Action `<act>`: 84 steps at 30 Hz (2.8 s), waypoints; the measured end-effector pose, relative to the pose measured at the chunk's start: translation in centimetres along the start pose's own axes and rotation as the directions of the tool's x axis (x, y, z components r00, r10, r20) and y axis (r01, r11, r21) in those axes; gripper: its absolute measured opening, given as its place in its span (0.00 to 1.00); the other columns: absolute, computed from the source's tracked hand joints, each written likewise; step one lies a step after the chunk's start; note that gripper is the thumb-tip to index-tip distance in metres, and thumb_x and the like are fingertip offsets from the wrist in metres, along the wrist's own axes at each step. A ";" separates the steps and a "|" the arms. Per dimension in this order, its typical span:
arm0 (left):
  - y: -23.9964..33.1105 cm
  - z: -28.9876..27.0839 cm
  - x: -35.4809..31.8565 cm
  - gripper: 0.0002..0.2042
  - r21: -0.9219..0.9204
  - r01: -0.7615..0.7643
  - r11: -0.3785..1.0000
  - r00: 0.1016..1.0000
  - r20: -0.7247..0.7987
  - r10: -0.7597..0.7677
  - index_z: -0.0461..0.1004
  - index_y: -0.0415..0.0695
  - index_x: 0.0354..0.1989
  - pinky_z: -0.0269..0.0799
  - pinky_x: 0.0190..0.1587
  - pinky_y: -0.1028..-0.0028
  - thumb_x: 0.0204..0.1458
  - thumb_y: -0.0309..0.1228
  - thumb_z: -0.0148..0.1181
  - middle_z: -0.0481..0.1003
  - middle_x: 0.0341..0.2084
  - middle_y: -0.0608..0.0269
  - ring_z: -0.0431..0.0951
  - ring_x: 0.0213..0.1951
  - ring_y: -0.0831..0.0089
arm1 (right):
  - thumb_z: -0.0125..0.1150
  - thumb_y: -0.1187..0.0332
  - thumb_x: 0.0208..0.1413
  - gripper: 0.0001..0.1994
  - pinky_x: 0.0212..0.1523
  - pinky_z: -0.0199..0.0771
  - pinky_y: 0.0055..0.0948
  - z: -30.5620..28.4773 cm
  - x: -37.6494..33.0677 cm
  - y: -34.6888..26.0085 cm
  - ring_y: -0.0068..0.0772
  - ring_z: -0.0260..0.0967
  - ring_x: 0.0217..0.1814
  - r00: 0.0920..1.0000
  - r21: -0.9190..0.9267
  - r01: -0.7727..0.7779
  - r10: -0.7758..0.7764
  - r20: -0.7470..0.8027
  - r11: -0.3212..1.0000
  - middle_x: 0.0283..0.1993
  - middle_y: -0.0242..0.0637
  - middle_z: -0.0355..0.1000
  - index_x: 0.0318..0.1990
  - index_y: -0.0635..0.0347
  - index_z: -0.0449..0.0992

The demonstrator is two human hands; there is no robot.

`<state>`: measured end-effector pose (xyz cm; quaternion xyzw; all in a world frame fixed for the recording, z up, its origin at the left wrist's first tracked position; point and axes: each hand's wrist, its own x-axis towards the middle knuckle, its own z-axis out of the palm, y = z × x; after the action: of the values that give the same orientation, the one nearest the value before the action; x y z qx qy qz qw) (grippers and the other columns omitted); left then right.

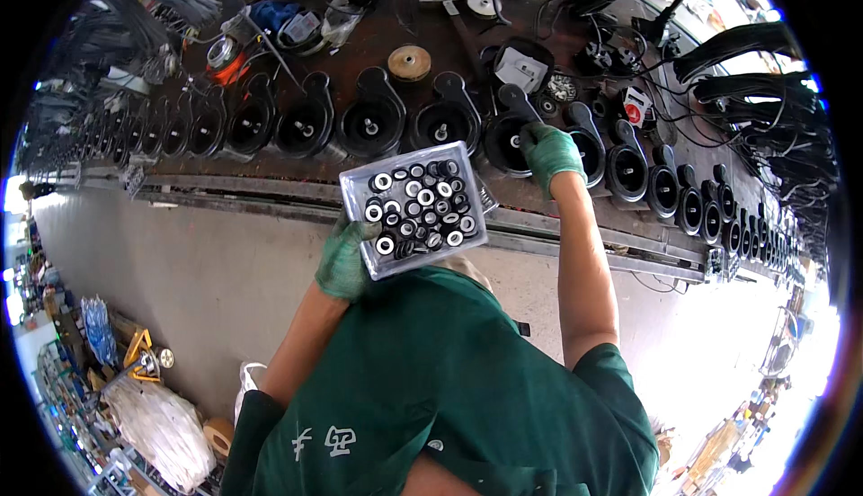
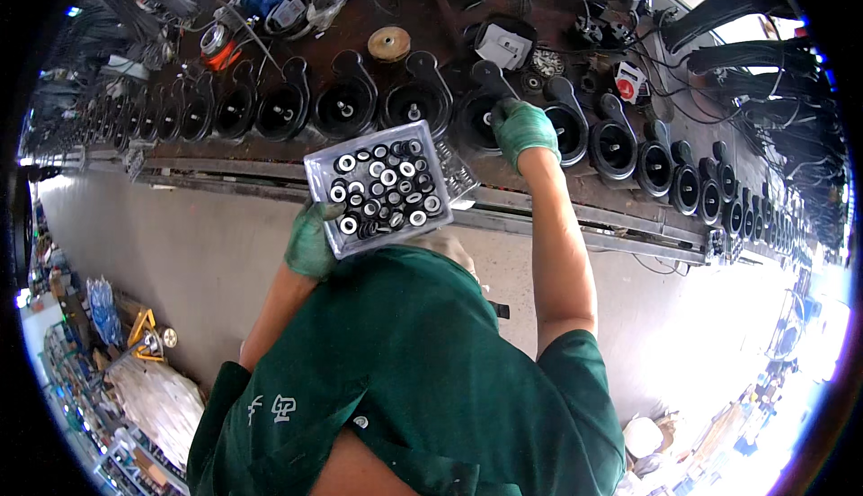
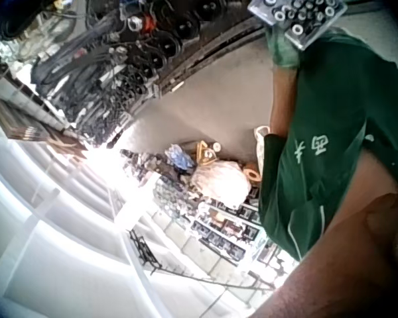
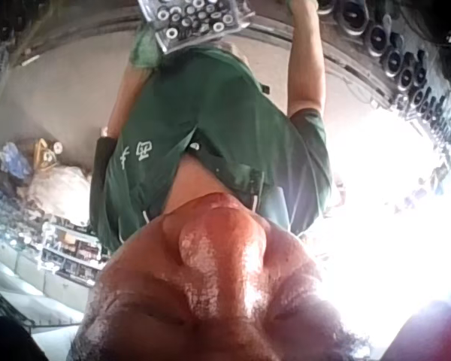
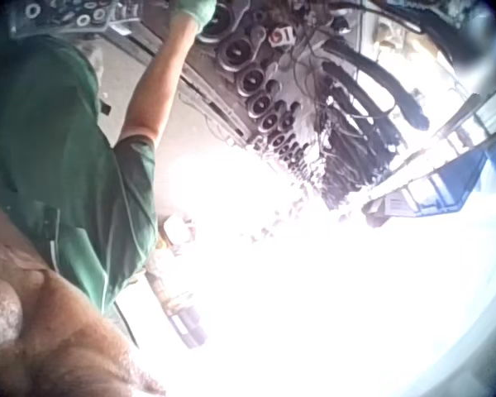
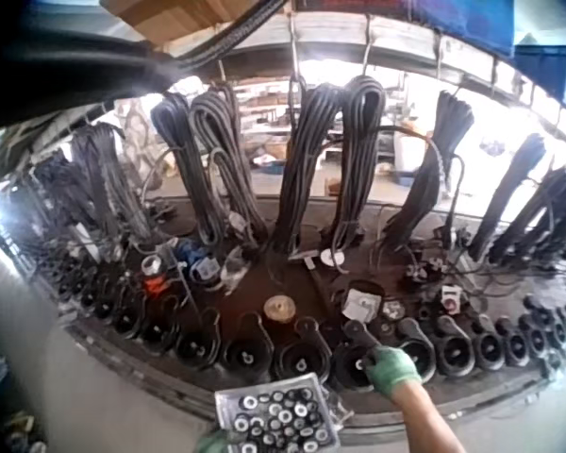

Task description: The person places small black and white circular components from a clear plastic container into the openings of a row of black electrical devices on a workbench. The person handles the components one by one, inserting them into the devices sequentially.

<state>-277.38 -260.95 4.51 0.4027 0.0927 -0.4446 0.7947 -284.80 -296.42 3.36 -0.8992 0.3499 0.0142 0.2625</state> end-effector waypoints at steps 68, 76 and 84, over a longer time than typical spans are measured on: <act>-13.2 12.7 1.4 0.34 0.047 -0.004 0.999 0.987 0.161 -0.004 0.61 0.43 0.71 0.79 0.62 0.61 0.51 0.19 0.57 0.74 0.58 0.54 0.78 0.58 0.61 | 0.65 0.55 0.58 0.15 0.45 0.77 0.47 -4.9 -9.8 0.6 0.52 0.78 0.43 0.793 -0.133 0.607 -0.585 0.171 0.784 0.38 0.46 0.77 0.40 0.59 0.81; -13.6 13.1 2.2 0.33 0.005 0.055 0.998 0.981 0.189 -0.055 0.60 0.43 0.71 0.79 0.61 0.60 0.55 0.22 0.60 0.73 0.59 0.54 0.77 0.59 0.59 | 0.65 0.62 0.57 0.12 0.50 0.76 0.48 -5.5 -10.2 2.4 0.50 0.75 0.49 0.781 -0.116 0.625 -0.618 0.088 0.772 0.44 0.46 0.76 0.44 0.59 0.79; -13.8 13.8 2.9 0.32 0.008 0.100 0.995 0.984 0.147 -0.100 0.62 0.42 0.70 0.80 0.60 0.59 0.53 0.19 0.59 0.75 0.56 0.52 0.79 0.56 0.57 | 0.68 0.67 0.52 0.14 0.51 0.75 0.48 -5.4 -10.5 4.4 0.54 0.73 0.51 0.758 -0.043 0.649 -0.651 -0.037 0.759 0.45 0.47 0.75 0.46 0.58 0.78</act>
<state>-289.33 -276.62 4.46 0.3638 0.0538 -0.5125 0.7759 -296.38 -295.19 8.16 -0.9683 0.0226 -0.0953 0.2299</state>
